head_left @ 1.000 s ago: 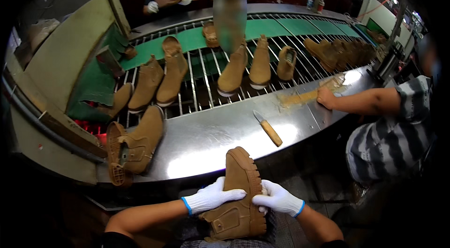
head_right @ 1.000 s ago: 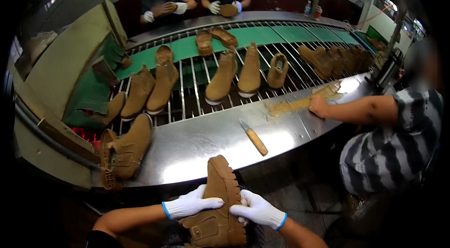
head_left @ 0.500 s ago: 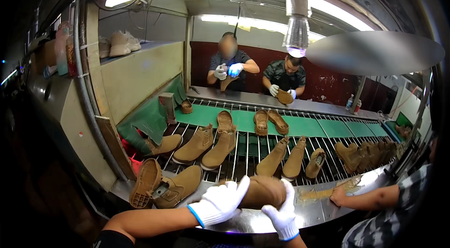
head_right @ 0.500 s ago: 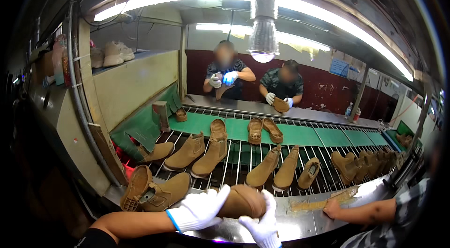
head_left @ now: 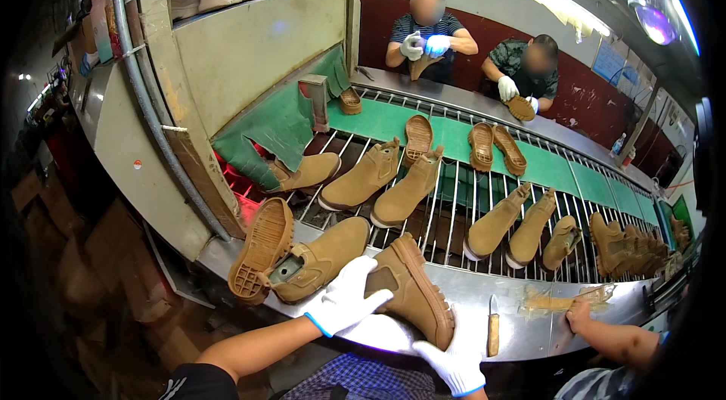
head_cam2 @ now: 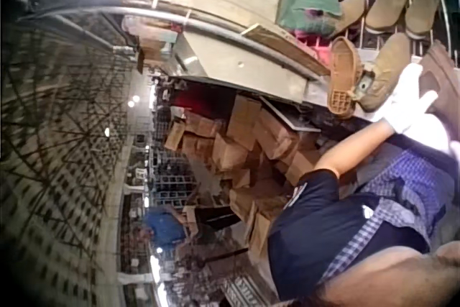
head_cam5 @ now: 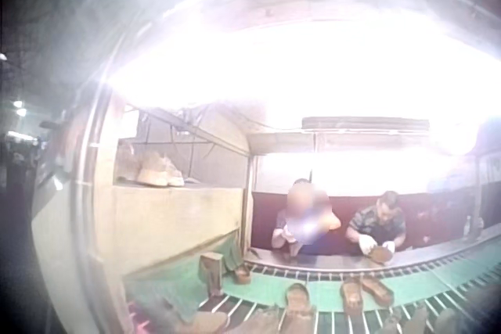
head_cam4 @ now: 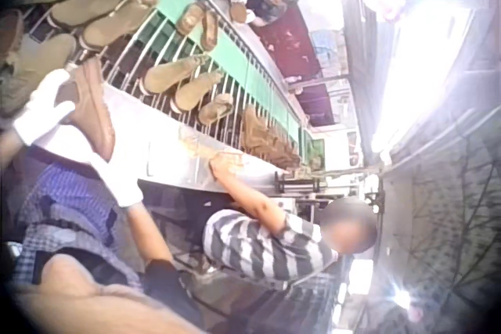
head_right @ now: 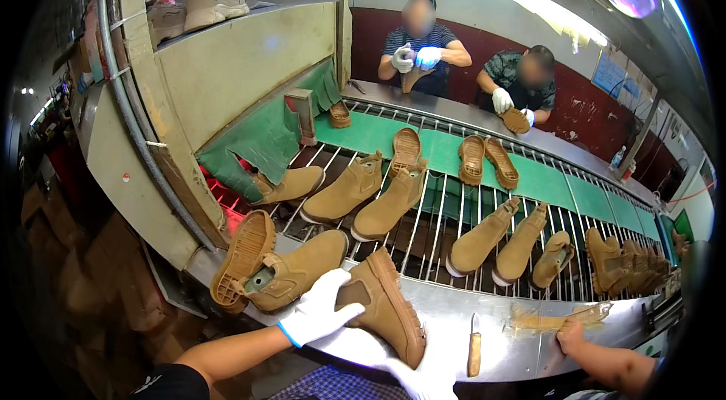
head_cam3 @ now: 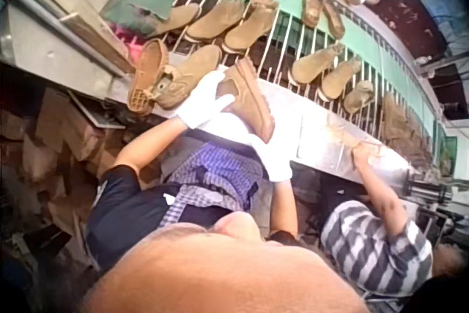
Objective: The person picks up a shoe sole and a boot upper from a workspace, aligns the sole with the bottom of the boot, and presses them together by hand while using a tool to clean or trim the edges.
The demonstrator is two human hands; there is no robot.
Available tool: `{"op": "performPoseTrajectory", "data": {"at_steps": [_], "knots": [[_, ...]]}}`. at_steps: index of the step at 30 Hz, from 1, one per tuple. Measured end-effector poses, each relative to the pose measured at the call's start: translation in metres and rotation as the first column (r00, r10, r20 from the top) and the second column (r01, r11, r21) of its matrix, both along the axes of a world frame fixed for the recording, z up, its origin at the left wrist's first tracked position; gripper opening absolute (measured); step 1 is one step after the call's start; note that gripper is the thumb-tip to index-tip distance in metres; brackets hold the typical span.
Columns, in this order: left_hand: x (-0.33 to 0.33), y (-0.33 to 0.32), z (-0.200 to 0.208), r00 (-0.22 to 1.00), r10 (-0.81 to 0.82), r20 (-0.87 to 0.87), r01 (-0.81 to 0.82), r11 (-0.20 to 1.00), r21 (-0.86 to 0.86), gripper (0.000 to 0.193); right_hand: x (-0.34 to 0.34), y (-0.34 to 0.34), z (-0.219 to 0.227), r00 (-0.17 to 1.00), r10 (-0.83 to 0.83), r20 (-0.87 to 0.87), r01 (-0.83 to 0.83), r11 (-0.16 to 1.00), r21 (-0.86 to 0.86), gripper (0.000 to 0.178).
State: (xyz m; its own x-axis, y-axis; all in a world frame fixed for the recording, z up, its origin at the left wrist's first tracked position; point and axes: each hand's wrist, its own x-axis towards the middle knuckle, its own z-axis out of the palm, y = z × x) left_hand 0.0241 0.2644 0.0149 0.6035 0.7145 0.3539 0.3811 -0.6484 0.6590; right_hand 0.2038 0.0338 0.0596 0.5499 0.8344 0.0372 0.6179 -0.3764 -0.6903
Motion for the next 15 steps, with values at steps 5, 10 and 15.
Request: {"op": "performPoseTrajectory", "data": {"at_steps": [5, 10, 15], "knots": [[0.023, 0.019, 0.019, 0.985, 0.037, -0.168, -0.051, 0.996, -0.079, 0.081, 0.008, 0.005, 0.0, 0.979, -0.055, -0.197, 0.059, 0.998, 0.013, 0.1], [0.014, 0.049, 0.069, 0.78, -0.31, -0.543, 0.096, 0.917, -0.386, 0.111, 0.019, -0.005, -0.006, 0.969, 0.055, -0.24, -0.016, 0.987, 0.16, 0.088], [-0.029, 0.004, 0.011, 0.943, -0.2, -0.267, 0.087, 0.92, -0.381, 0.103, 0.068, -0.029, -0.009, 0.836, -0.132, 0.532, -0.053, 0.947, 0.318, 0.069]]}}
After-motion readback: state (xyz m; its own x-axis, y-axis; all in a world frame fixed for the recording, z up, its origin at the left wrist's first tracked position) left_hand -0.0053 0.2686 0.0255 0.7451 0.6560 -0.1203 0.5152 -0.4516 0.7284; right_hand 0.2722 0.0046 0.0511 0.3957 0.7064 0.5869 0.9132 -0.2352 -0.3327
